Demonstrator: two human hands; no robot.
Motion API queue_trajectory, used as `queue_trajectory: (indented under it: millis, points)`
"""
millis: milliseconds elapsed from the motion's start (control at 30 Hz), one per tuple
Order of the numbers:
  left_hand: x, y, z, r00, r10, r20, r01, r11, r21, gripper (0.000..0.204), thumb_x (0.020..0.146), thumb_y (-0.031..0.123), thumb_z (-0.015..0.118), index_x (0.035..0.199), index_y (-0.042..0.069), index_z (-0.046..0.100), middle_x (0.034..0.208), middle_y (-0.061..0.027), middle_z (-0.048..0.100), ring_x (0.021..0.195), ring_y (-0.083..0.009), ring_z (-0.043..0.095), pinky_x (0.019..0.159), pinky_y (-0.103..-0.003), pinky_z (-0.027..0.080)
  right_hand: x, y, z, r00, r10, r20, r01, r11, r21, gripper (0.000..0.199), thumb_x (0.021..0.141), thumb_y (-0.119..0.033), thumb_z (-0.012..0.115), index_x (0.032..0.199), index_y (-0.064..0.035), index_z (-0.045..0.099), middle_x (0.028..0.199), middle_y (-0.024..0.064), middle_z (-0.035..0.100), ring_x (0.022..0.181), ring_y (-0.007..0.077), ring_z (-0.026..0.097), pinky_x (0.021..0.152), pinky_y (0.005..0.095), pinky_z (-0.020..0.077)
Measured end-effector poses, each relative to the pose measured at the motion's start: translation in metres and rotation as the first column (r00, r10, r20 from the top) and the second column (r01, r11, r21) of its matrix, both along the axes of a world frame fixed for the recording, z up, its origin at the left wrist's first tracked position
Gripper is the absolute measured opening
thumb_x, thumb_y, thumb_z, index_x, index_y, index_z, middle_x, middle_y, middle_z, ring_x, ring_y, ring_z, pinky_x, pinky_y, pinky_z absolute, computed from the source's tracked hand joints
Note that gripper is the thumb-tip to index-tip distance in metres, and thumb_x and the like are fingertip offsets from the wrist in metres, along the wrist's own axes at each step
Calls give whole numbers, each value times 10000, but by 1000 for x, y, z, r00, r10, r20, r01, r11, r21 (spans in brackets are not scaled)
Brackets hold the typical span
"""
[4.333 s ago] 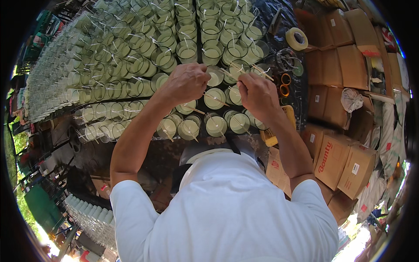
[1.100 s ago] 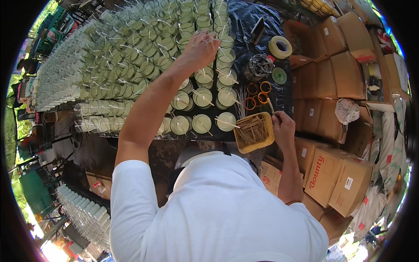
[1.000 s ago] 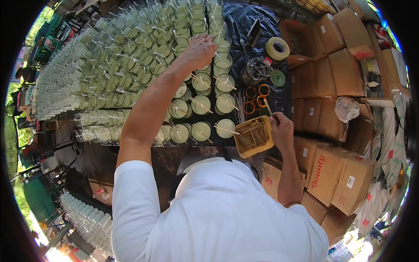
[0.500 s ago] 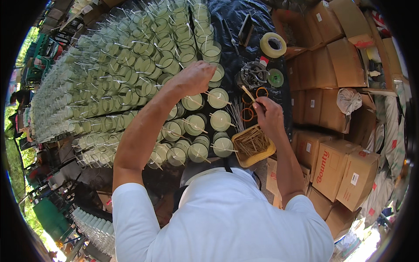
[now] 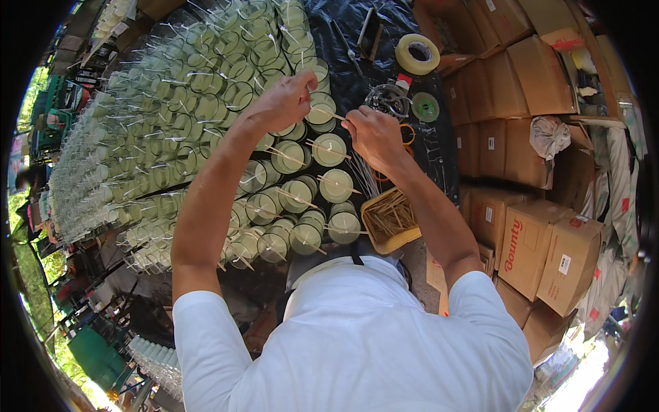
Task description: The person inserts wooden sticks into the wicks of numerous small green candles arranged on a table. They repeatedly pick up sticks from a yellow container and place them into the candles one by one.
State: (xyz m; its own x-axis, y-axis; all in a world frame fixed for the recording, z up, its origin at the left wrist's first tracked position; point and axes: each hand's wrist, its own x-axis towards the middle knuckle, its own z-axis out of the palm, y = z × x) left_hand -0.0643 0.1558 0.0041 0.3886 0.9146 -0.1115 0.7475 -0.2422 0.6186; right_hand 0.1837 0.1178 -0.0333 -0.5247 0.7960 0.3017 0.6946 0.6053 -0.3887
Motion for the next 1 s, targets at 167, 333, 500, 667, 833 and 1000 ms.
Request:
queue_trajectory:
  millis: [167,333,500,667,833,1000]
  points:
    - [0,5,7,998,-42,-39,40,998,-47,311,887,41,610,1187,38,531,929,-140,701,947,-352,655,838,-445,509,-10,7,0,999,42,-25,-41,998,45,192,928,-204,713,830,-51,649,779,97,623,703,288,688,593,406,536]
    - [17,4,10,997,-15,-75,12,999,-47,305,873,30,643,1153,38,523,905,-131,684,901,-333,664,793,-432,511,-18,13,-13,985,71,-157,-73,997,-10,139,931,-142,728,901,-46,633,795,106,632,711,322,677,603,428,533]
    - [11,12,5,995,-31,-91,29,999,-24,341,876,37,640,1191,55,512,944,-132,688,942,-339,662,815,-443,512,-13,14,-17,953,133,-272,-146,989,-29,194,892,-42,717,1078,-48,662,829,112,649,710,339,668,615,440,537]
    - [11,15,3,997,-29,-73,27,999,-27,344,883,44,637,1202,60,511,978,-129,690,970,-340,657,844,-438,514,-5,17,-22,961,250,-116,-248,968,31,480,802,38,687,1270,-68,678,897,100,666,735,310,673,640,434,550]
    - [12,14,-3,999,-28,-45,27,1000,-9,340,897,53,629,1215,63,512,991,-125,696,964,-328,660,845,-427,519,-3,22,-15,961,260,90,-263,964,29,486,801,0,687,1280,-82,701,906,87,638,760,292,679,646,413,567]
    - [17,17,-3,1000,-27,-11,26,996,-86,345,907,75,640,1224,52,508,1006,-127,696,926,-298,673,806,-419,530,-9,25,-6,940,293,176,-295,955,-14,470,810,-24,686,1278,-63,701,903,93,622,751,295,671,658,418,571]
